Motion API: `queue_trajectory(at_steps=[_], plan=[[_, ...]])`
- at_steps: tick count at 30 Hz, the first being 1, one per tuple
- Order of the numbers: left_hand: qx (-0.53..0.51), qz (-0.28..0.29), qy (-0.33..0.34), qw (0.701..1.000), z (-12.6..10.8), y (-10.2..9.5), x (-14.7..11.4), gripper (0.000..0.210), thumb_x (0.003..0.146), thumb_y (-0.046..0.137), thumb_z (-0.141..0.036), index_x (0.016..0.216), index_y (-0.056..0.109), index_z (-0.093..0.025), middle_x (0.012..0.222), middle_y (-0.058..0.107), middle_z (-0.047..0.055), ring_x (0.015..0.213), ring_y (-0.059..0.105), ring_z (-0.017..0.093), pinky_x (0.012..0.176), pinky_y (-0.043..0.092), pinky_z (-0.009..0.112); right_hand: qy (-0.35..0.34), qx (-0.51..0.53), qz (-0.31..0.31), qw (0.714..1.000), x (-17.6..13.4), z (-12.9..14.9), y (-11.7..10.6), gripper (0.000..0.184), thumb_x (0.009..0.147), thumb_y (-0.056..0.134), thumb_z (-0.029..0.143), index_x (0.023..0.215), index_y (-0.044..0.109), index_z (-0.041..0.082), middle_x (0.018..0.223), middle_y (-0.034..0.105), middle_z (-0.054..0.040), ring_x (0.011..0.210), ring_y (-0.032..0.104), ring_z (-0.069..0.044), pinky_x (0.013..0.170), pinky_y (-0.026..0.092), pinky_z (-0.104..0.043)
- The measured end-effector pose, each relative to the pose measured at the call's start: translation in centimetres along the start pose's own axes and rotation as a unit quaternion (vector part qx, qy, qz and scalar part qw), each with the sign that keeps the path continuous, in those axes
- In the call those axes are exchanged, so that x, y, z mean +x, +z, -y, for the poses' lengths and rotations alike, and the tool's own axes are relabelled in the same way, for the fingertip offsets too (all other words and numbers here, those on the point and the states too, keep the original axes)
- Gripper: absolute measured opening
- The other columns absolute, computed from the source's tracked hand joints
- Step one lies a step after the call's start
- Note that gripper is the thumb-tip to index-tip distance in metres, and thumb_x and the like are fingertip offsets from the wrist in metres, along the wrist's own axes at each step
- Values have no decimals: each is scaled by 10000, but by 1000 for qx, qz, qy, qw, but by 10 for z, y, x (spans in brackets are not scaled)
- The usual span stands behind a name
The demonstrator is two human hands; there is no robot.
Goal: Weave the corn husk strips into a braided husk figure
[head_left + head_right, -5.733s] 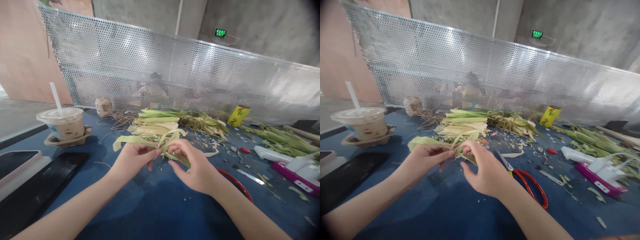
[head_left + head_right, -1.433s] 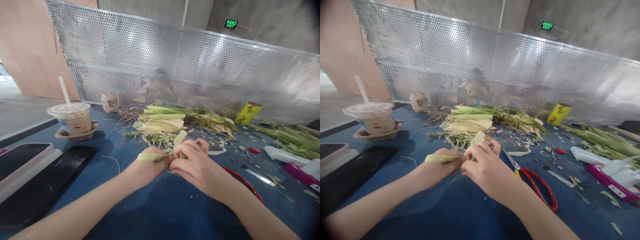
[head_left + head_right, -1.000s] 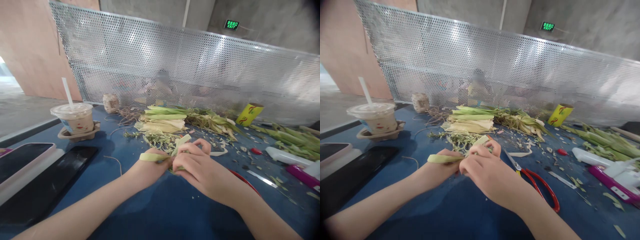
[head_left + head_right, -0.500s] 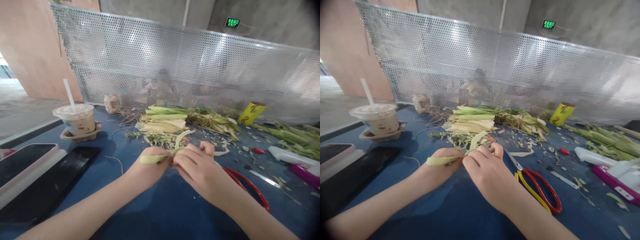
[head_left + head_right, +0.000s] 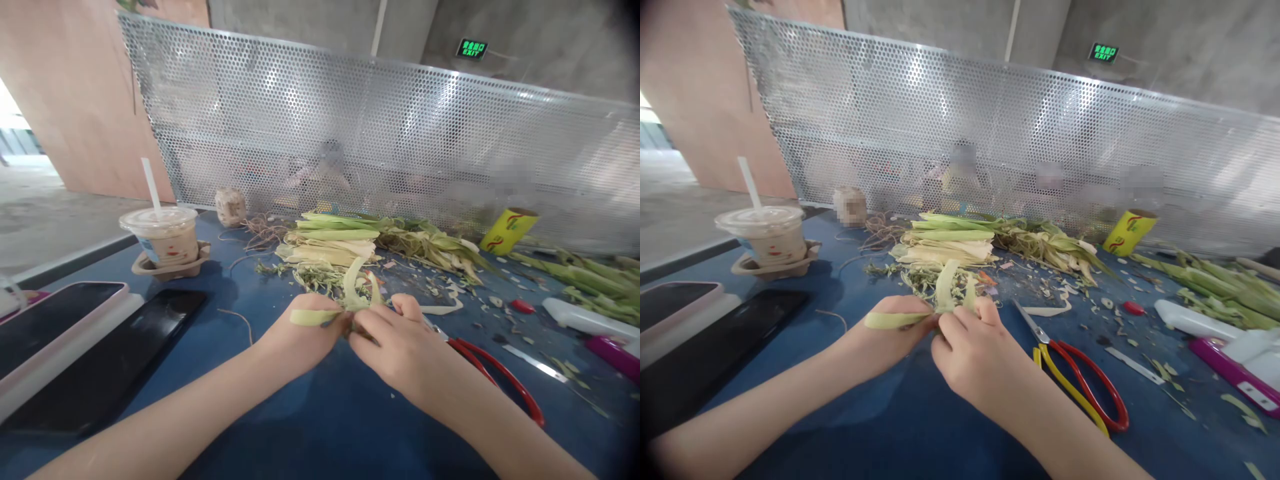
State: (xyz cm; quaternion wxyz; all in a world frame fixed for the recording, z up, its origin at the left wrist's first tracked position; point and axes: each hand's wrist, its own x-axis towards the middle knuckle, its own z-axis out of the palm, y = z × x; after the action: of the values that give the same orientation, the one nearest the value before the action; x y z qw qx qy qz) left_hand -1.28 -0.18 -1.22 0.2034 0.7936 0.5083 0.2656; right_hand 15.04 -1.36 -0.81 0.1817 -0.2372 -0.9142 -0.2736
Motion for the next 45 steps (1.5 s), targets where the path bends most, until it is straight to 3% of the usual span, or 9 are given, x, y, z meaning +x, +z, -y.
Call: queue_trajectory(at_steps=[4, 9, 13, 19, 22, 30, 35, 40, 45], plan=[[-16, 3, -14, 1000, -3, -2, 0, 293, 758, 395, -216, 469, 366, -175, 490, 358, -47, 484, 340, 90, 464, 247, 227, -7, -57, -4, 998, 1, 4, 2, 280, 734, 382, -21, 589, 521, 175, 609, 494, -28, 638, 408, -161, 661, 238, -352], [-87, 18, -44, 995, -7, -9, 1, 294, 769, 386, -255, 487, 387, -175, 489, 366, -47, 486, 322, 87, 436, 249, 214, 36, 9, -75, 997, 0, -1, 2, 223, 792, 446, 50, 772, 572, 233, 987, 559, -26, 980, 421, -207, 796, 251, -379], [-126, 20, -62, 990, -10, -12, 1, 338, 758, 421, -272, 437, 383, -177, 448, 377, -48, 467, 343, 90, 447, 251, 229, 81, 133, -67, 986, -2, -9, 2, 133, 844, 480, 158, 942, 547, 218, 916, 576, -43, 977, 443, -194, 839, 320, -360], [-169, 24, -87, 981, -6, -9, 0, 338, 765, 440, -309, 456, 444, -173, 459, 438, -46, 476, 390, 100, 472, 282, 235, 16, 226, -48, 973, -2, -13, 3, 130, 872, 442, 170, 899, 568, 181, 856, 615, -42, 930, 492, -165, 853, 376, -341], [-258, 20, -132, 957, -5, -7, 0, 329, 751, 482, -344, 474, 477, -167, 458, 430, -48, 477, 395, 98, 473, 301, 233, -6, 218, -52, 975, -1, -13, 1, 160, 862, 448, 159, 993, 539, 150, 909, 614, -71, 949, 507, -169, 871, 400, -353], [-500, 17, -262, 825, -7, -4, 0, 212, 683, 616, -322, 703, 641, -113, 674, 562, 4, 620, 480, 99, 585, 390, 244, -49, 144, -60, 986, -3, -21, 3, 317, 854, 370, 45, 1149, 461, 115, 1048, 580, -85, 1037, 469, -192, 991, 322, -439], [-517, 39, -247, 819, -8, -6, 0, 144, 699, 587, -233, 706, 653, -105, 699, 589, 22, 636, 493, 99, 539, 364, 229, -12, 205, -47, 977, -6, -23, 4, 387, 848, 424, 90, 1223, 383, 178, 963, 590, -53, 1043, 432, -193, 930, 378, -410], [-485, 60, -207, 847, -10, -8, -3, 187, 717, 562, -260, 629, 645, -118, 657, 611, 31, 679, 529, 132, 548, 364, 241, 51, 289, 48, 955, -5, -20, -5, 540, 815, 501, 168, 1300, 269, 213, 879, 586, -30, 959, 446, -190, 877, 384, -393], [-539, 68, -206, 814, -9, -5, -4, 159, 731, 555, -190, 643, 668, -120, 678, 626, 32, 663, 535, 111, 544, 368, 224, 36, 231, 42, 972, -5, -16, -3, 445, 831, 470, 155, 1257, 348, 188, 872, 612, -58, 939, 448, -206, 779, 415, -342]])
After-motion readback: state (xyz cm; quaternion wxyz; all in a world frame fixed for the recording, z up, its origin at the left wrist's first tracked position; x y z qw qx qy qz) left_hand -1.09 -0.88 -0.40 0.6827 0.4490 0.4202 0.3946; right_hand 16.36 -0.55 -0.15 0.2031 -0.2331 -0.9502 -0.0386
